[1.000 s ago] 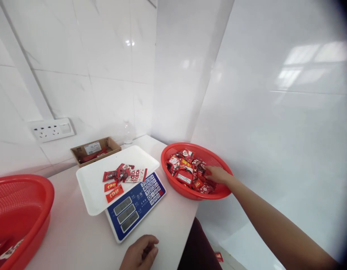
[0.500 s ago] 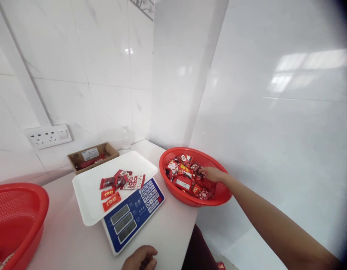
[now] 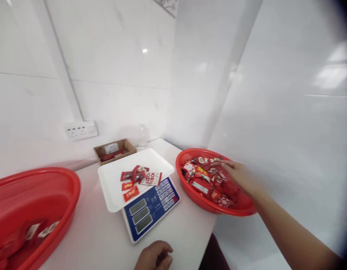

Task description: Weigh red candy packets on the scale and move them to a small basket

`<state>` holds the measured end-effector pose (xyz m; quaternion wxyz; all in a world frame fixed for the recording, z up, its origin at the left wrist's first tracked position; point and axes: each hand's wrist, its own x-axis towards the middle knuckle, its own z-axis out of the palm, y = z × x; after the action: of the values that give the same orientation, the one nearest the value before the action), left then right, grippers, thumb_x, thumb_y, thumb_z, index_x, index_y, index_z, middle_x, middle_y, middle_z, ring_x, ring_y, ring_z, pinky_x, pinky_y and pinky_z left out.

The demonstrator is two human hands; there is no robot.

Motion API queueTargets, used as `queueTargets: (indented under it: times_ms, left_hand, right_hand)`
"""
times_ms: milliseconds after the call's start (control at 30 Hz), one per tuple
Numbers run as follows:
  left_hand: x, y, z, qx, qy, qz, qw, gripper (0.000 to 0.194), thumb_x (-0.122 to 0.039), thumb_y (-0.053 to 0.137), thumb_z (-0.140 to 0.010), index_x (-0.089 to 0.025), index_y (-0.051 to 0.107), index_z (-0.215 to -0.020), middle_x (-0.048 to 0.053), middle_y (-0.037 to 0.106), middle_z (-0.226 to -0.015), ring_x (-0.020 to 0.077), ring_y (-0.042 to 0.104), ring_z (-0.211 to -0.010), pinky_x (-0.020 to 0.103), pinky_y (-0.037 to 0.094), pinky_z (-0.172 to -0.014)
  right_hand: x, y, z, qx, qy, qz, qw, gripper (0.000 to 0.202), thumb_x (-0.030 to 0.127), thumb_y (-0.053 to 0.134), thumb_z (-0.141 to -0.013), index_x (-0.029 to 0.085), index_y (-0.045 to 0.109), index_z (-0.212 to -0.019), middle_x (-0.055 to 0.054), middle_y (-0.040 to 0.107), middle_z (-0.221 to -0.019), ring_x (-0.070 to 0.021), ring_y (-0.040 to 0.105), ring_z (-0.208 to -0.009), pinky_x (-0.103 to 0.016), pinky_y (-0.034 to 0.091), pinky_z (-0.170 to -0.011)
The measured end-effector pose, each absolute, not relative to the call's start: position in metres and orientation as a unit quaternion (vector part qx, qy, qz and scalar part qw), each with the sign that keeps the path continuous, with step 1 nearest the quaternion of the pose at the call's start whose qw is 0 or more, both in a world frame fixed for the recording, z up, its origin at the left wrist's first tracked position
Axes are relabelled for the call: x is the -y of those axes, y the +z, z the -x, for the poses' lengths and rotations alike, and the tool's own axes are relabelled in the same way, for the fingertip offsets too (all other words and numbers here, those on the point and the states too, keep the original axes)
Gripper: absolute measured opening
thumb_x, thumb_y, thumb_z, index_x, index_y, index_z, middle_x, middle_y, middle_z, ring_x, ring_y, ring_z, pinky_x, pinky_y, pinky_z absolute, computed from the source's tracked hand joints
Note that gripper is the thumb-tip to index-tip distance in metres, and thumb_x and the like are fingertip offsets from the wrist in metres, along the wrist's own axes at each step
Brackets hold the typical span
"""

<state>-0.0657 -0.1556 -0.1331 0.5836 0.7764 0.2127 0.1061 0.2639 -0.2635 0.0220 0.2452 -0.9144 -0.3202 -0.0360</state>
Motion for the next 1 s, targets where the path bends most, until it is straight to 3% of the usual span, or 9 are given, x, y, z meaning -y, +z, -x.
queueTargets:
  times_ms: [33, 100, 167, 267, 333, 467, 633, 767, 1000]
  left_hand:
    - [0.157, -0.128, 0.067, -0.206, 0.108, -0.775, 0.587, 0.021, -0.033, 0.056, -0.072, -0.018, 0.061, -0.085, 0.000, 0.055, -0.070, 0.0117, 0.048, -0.060, 0.020, 0.039, -0.057]
    - [0.158, -0.119, 0.070, -0.201, 0.114, -0.757, 0.611, 0.022, -0.034, 0.057, -0.073, -0.017, 0.062, -0.086, 0.000, 0.054, -0.070, 0.0110, 0.047, -0.060, 0.021, 0.039, -0.058]
    - [0.157, -0.113, 0.072, -0.201, 0.128, -0.702, 0.671, 0.031, -0.040, 0.059, -0.072, -0.015, 0.060, -0.092, 0.001, 0.053, -0.071, 0.0102, 0.048, -0.059, 0.021, 0.040, -0.058]
    - [0.155, -0.109, 0.074, -0.167, 0.154, -0.587, 0.777, 0.054, -0.050, 0.063, -0.068, -0.016, 0.052, -0.109, 0.003, 0.054, -0.081, 0.0101, 0.052, -0.062, 0.024, 0.042, -0.060]
    - [0.154, -0.107, 0.074, -0.143, 0.163, -0.534, 0.817, 0.059, -0.052, 0.065, -0.066, -0.016, 0.050, -0.109, 0.006, 0.055, -0.087, 0.0116, 0.055, -0.065, 0.025, 0.045, -0.059]
    - [0.154, -0.105, 0.073, -0.185, 0.177, -0.520, 0.815, 0.047, -0.052, 0.066, -0.063, -0.012, 0.055, -0.086, 0.002, 0.054, -0.071, 0.0100, 0.053, -0.054, 0.021, 0.044, -0.046]
    - [0.157, -0.106, 0.075, -0.226, 0.137, -0.578, 0.772, 0.036, -0.043, 0.065, -0.065, -0.013, 0.056, -0.082, -0.005, 0.049, -0.053, 0.0064, 0.047, -0.043, 0.020, 0.042, -0.044]
    - [0.160, -0.109, 0.078, -0.238, 0.126, -0.614, 0.742, 0.025, -0.033, 0.065, -0.065, -0.014, 0.057, -0.079, -0.004, 0.051, -0.059, 0.0077, 0.049, -0.049, 0.021, 0.042, -0.049]
    - [0.159, -0.111, 0.079, -0.251, 0.143, -0.656, 0.697, 0.040, -0.054, 0.054, -0.072, -0.015, 0.051, -0.065, -0.002, 0.049, -0.055, 0.0089, 0.047, -0.047, 0.021, 0.040, -0.047]
  right_hand:
    - [0.265, 0.025, -0.253, 0.324, -0.033, 0.905, 0.275, 0.041, 0.040, 0.032, -0.087, 0.020, 0.057, -0.112, -0.004, 0.061, -0.113, -0.0212, 0.056, -0.103, -0.034, 0.042, -0.089]
    - [0.267, 0.025, -0.229, 0.305, -0.022, 0.855, 0.418, 0.041, 0.049, 0.044, -0.079, 0.022, 0.063, -0.103, -0.005, 0.064, -0.108, -0.0257, 0.055, -0.104, -0.039, 0.040, -0.091]
    - [0.267, 0.018, -0.201, 0.362, 0.080, 0.808, 0.457, 0.038, 0.053, 0.046, -0.077, 0.026, 0.067, -0.093, -0.005, 0.066, -0.102, -0.0262, 0.057, -0.100, -0.037, 0.043, -0.088]
    - [0.258, -0.002, -0.149, 0.505, 0.239, 0.727, 0.399, 0.033, 0.052, 0.052, -0.072, 0.026, 0.071, -0.078, -0.005, 0.070, -0.087, -0.0251, 0.062, -0.087, -0.032, 0.049, -0.080]
    - [0.249, -0.019, -0.115, 0.549, 0.289, 0.691, 0.371, 0.028, 0.046, 0.055, -0.073, 0.024, 0.071, -0.077, -0.005, 0.070, -0.083, -0.0219, 0.063, -0.078, -0.029, 0.050, -0.074]
    - [0.234, -0.052, -0.077, 0.554, 0.373, 0.643, 0.375, 0.024, 0.039, 0.049, -0.079, 0.021, 0.064, -0.076, -0.004, 0.066, -0.077, -0.0172, 0.061, -0.076, -0.025, 0.048, -0.071]
    - [0.234, -0.068, -0.077, 0.501, 0.421, 0.661, 0.368, 0.021, 0.036, 0.055, -0.075, 0.021, 0.052, -0.090, 0.000, 0.062, -0.076, -0.0145, 0.058, -0.072, -0.023, 0.046, -0.065]
    - [0.237, -0.067, -0.075, 0.510, 0.431, 0.669, 0.326, 0.019, 0.038, 0.053, -0.075, 0.020, 0.055, -0.070, 0.001, 0.060, -0.066, -0.0143, 0.055, -0.065, -0.023, 0.042, -0.059]
    - [0.238, -0.085, -0.068, 0.377, 0.428, 0.655, 0.495, 0.029, 0.048, 0.054, -0.069, 0.019, 0.054, -0.067, 0.002, 0.056, -0.058, -0.0140, 0.051, -0.056, -0.025, 0.042, -0.055]
